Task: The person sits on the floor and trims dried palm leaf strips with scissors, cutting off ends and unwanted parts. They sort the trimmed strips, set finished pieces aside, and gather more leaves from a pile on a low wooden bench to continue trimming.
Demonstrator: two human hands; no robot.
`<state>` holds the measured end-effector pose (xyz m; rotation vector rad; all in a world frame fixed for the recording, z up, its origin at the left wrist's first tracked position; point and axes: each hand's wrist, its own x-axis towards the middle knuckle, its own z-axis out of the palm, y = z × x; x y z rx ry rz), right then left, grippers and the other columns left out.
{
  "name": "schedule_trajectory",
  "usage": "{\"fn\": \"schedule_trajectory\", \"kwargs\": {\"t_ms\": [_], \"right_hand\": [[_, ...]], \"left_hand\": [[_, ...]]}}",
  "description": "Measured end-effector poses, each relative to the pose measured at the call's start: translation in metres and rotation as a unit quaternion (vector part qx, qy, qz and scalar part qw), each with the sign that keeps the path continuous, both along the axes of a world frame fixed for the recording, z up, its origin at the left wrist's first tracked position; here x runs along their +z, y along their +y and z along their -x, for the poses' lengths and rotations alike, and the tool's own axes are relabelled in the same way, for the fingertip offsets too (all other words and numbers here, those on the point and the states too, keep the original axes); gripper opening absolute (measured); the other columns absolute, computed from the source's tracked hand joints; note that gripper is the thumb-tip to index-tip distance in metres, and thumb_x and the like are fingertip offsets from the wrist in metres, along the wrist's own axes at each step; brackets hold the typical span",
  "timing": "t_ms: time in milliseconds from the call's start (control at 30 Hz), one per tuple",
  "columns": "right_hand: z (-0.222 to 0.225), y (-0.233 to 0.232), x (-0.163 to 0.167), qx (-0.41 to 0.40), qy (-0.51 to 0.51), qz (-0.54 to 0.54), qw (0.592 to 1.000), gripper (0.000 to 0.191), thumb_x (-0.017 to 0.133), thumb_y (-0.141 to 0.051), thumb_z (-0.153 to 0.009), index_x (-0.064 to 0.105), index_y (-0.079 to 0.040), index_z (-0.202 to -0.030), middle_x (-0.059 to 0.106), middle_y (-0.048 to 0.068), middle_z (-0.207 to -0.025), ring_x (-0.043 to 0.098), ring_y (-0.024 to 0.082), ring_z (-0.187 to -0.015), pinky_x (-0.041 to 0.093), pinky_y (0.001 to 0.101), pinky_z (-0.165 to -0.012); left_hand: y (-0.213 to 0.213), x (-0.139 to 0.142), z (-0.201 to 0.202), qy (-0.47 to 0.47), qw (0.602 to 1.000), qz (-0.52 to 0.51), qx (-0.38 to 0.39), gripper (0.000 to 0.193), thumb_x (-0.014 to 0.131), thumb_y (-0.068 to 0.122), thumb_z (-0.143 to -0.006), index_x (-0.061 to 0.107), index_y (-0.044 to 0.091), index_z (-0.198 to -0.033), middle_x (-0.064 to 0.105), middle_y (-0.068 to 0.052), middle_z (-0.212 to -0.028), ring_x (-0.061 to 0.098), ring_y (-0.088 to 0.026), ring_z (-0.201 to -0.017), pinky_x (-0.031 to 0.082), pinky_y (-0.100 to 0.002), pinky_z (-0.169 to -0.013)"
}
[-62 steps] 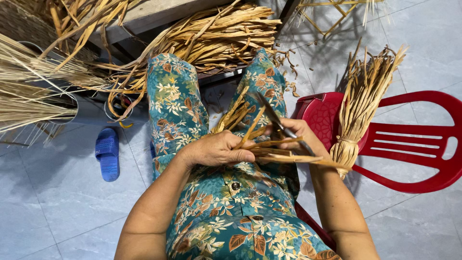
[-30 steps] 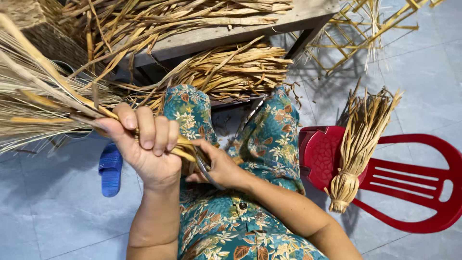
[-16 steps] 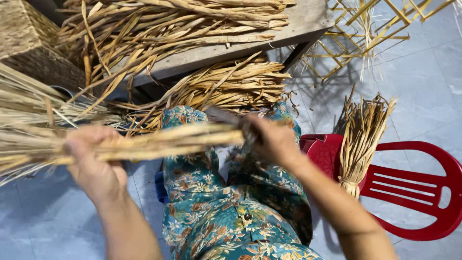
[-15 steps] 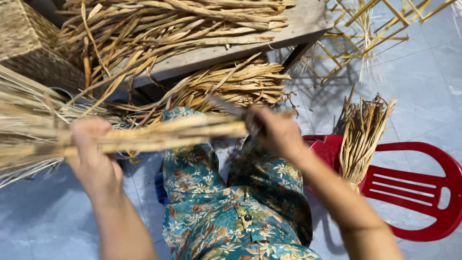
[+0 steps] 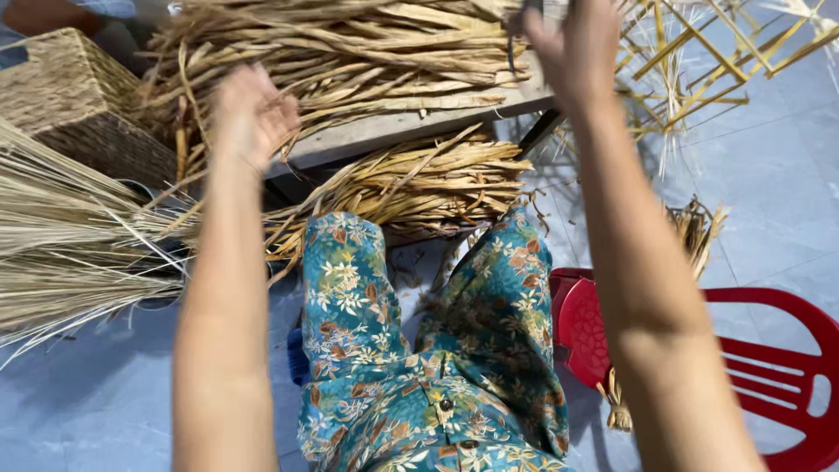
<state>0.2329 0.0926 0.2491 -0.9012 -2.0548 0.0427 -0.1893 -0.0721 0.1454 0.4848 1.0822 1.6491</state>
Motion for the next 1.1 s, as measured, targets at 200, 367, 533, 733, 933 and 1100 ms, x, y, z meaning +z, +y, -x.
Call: {"fn": "schedule_trajectory", "kwargs": {"t_ms": [200, 367, 533, 733, 933, 1100], "right_hand": [[-0.050, -0.133, -0.126, 0.081, 0.300, 0.331, 0.891, 0.046, 0.073, -0.010, -0.101, 0.054, -0.001, -0.142, 0.069, 0.017, -0.108, 0.058, 0.014, -0.080, 0.048, 0.0287, -0.070], [-0.081, -0.201, -0.180, 0.017, 0.505, 0.511, 0.696, 0.051, 0.057, -0.038, -0.104, 0.048, -0.006, -0.143, 0.074, 0.009, -0.082, 0.052, 0.009, -0.047, 0.034, 0.0217, -0.040], [-0.097, -0.195, -0.184, 0.046, 0.546, 0.473, 0.690, 0.053, 0.059, -0.035, -0.108, 0.047, -0.007, -0.151, 0.072, 0.009, -0.084, 0.056, 0.011, -0.055, 0.040, 0.0242, -0.046], [-0.094, -0.194, -0.181, 0.091, 0.527, 0.458, 0.710, 0.055, 0.061, -0.034, -0.109, 0.047, -0.003, -0.153, 0.072, 0.010, -0.087, 0.057, 0.011, -0.061, 0.043, 0.0233, -0.054], [-0.090, -0.194, -0.169, 0.098, 0.502, 0.445, 0.735, 0.051, 0.062, -0.031, -0.110, 0.050, -0.001, -0.149, 0.074, 0.011, -0.089, 0.060, 0.011, -0.063, 0.046, 0.0225, -0.058], [-0.093, -0.191, -0.169, 0.093, 0.514, 0.438, 0.731, 0.048, 0.063, -0.029, -0.109, 0.051, -0.002, -0.148, 0.073, 0.010, -0.088, 0.060, 0.010, -0.063, 0.046, 0.0219, -0.057]], "left_hand": [[-0.056, -0.101, -0.058, 0.037, 0.988, 0.152, 0.001, 0.031, 0.063, 0.023, -0.097, 0.062, 0.015, -0.127, 0.072, -0.004, -0.104, 0.072, -0.015, -0.075, 0.060, -0.030, -0.062], [-0.080, -0.119, -0.068, 0.106, 0.992, 0.065, 0.033, 0.030, 0.066, 0.018, -0.102, 0.063, 0.004, -0.129, 0.074, -0.006, -0.101, 0.069, -0.010, -0.075, 0.056, -0.024, -0.062], [-0.092, -0.093, -0.069, 0.177, 0.982, 0.046, 0.041, 0.022, 0.066, 0.013, -0.104, 0.065, 0.001, -0.123, 0.074, -0.005, -0.096, 0.068, -0.008, -0.075, 0.054, -0.021, -0.062], [-0.127, -0.034, -0.064, 0.318, 0.947, 0.036, 0.010, 0.014, 0.066, 0.011, -0.106, 0.069, 0.002, -0.116, 0.074, -0.003, -0.088, 0.067, -0.005, -0.071, 0.055, -0.019, -0.063], [-0.148, 0.007, -0.066, 0.335, 0.942, 0.019, 0.028, 0.012, 0.065, 0.010, -0.108, 0.071, 0.002, -0.114, 0.073, -0.003, -0.085, 0.066, -0.005, -0.068, 0.055, -0.020, -0.062], [-0.141, 0.017, -0.081, 0.341, 0.940, -0.004, 0.029, 0.011, 0.066, 0.010, -0.106, 0.071, 0.003, -0.113, 0.073, -0.002, -0.083, 0.065, -0.004, -0.066, 0.056, -0.020, -0.060]]}}
